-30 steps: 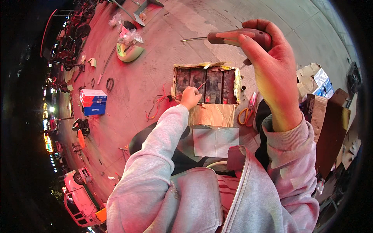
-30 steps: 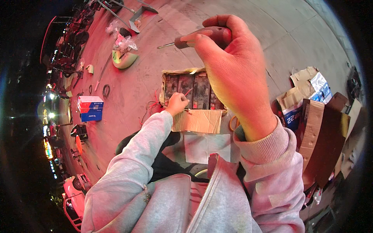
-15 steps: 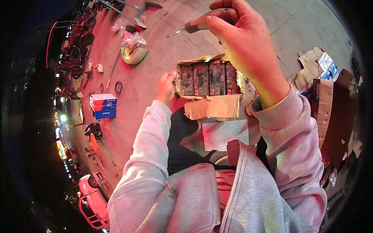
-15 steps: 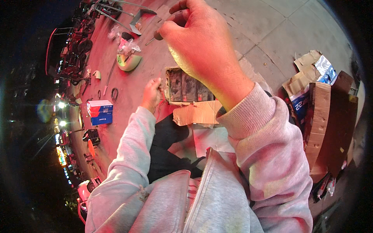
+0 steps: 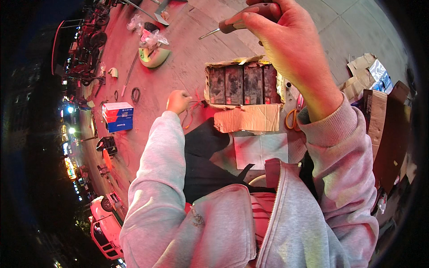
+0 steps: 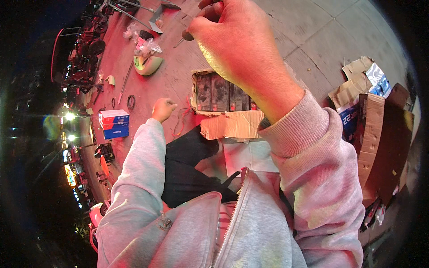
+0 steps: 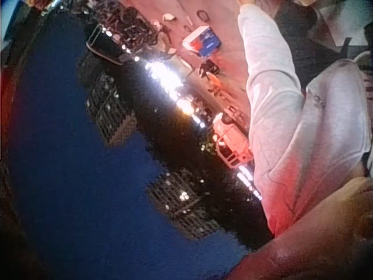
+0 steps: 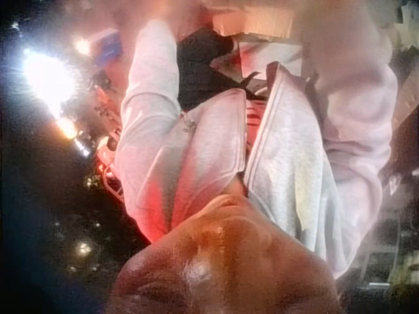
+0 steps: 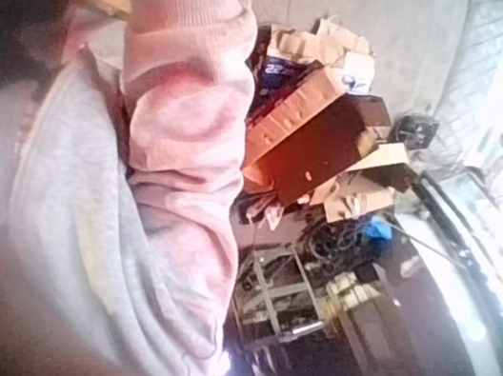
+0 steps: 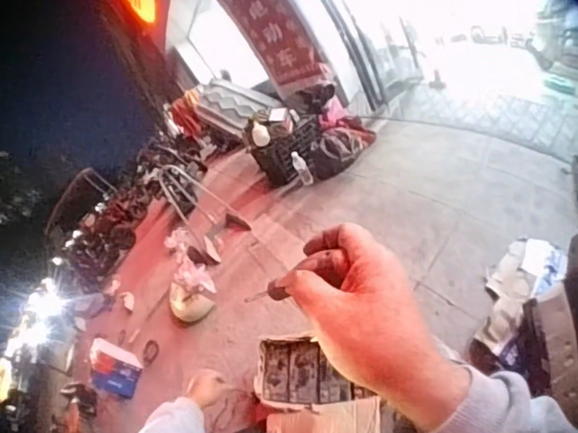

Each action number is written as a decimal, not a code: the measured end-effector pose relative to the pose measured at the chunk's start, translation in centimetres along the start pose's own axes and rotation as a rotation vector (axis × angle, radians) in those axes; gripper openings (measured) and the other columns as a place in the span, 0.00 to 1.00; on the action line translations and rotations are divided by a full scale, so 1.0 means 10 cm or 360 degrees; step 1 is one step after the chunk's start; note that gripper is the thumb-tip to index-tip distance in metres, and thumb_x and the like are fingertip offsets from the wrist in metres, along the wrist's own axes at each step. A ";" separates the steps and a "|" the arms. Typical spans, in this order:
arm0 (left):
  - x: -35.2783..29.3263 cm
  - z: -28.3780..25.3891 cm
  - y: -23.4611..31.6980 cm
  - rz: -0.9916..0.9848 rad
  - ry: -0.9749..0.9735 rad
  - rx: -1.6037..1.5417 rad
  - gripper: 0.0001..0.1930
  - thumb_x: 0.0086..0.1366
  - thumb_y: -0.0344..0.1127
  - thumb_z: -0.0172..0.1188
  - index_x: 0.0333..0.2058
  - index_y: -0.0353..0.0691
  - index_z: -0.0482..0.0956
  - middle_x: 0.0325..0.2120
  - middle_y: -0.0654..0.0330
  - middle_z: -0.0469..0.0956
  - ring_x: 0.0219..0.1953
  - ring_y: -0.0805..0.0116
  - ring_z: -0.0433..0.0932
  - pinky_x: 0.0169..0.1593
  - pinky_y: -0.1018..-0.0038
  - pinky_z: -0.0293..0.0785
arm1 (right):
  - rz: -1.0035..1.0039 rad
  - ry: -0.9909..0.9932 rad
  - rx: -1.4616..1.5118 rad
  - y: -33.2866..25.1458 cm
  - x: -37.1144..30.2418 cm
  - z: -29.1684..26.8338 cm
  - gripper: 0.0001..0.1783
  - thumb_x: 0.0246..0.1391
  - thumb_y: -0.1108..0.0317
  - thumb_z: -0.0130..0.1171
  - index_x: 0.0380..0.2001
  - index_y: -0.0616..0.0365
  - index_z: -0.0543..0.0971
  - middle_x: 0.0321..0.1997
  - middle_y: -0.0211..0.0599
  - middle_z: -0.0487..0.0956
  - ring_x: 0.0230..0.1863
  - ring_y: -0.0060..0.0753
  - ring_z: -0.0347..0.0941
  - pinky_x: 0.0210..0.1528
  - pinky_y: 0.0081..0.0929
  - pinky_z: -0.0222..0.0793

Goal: The person sits on the floor and works on a battery pack placed on cardboard. They use a screwdriver to adjust connections and a pair of scissors to cut tape and wires. The person manipulates wires and components within the battery pack.

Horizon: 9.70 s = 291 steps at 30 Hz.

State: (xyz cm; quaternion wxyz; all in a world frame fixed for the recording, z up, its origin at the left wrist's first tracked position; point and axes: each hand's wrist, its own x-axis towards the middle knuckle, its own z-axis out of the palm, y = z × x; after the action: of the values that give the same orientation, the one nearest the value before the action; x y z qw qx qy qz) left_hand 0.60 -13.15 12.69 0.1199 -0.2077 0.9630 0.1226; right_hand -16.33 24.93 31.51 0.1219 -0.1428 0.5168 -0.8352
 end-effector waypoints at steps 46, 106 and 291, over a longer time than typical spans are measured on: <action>-0.06 1.07 0.52 -0.0006 0.0457 0.0315 0.08 0.52 0.37 0.69 0.31 0.44 0.85 0.33 0.53 0.74 0.41 0.51 0.75 0.43 0.56 0.73 | -0.0178 0.0095 -0.0742 -0.11 -0.05 0.14 0.07 0.52 0.74 0.57 0.32 0.68 0.74 0.27 0.47 0.76 0.30 0.40 0.74 0.34 0.33 0.69; -0.08 1.06 0.65 -0.0328 0.0286 0.0077 0.15 0.59 0.42 0.65 0.41 0.41 0.79 0.44 0.49 0.74 0.45 0.47 0.77 0.47 0.58 0.74 | -0.0433 0.0015 -0.0859 0.02 -0.10 0.14 0.08 0.51 0.74 0.55 0.34 0.68 0.74 0.30 0.54 0.76 0.34 0.51 0.74 0.37 0.38 0.70; -0.64 1.55 1.46 -0.1203 0.1235 -0.1630 0.36 0.54 0.43 0.70 0.57 0.30 0.67 0.50 0.41 0.73 0.54 0.44 0.73 0.56 0.58 0.71 | 0.1033 -0.1491 -0.2390 1.07 -0.48 0.67 0.34 0.57 0.39 0.60 0.33 0.68 0.76 0.25 0.36 0.75 0.30 0.27 0.74 0.33 0.31 0.71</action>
State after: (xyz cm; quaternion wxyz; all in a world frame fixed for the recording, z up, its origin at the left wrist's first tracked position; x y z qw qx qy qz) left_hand 2.78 6.58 2.61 -0.3064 -0.5830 0.6214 0.4244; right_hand -8.88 16.41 24.17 0.4200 -0.3543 0.8329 -0.0663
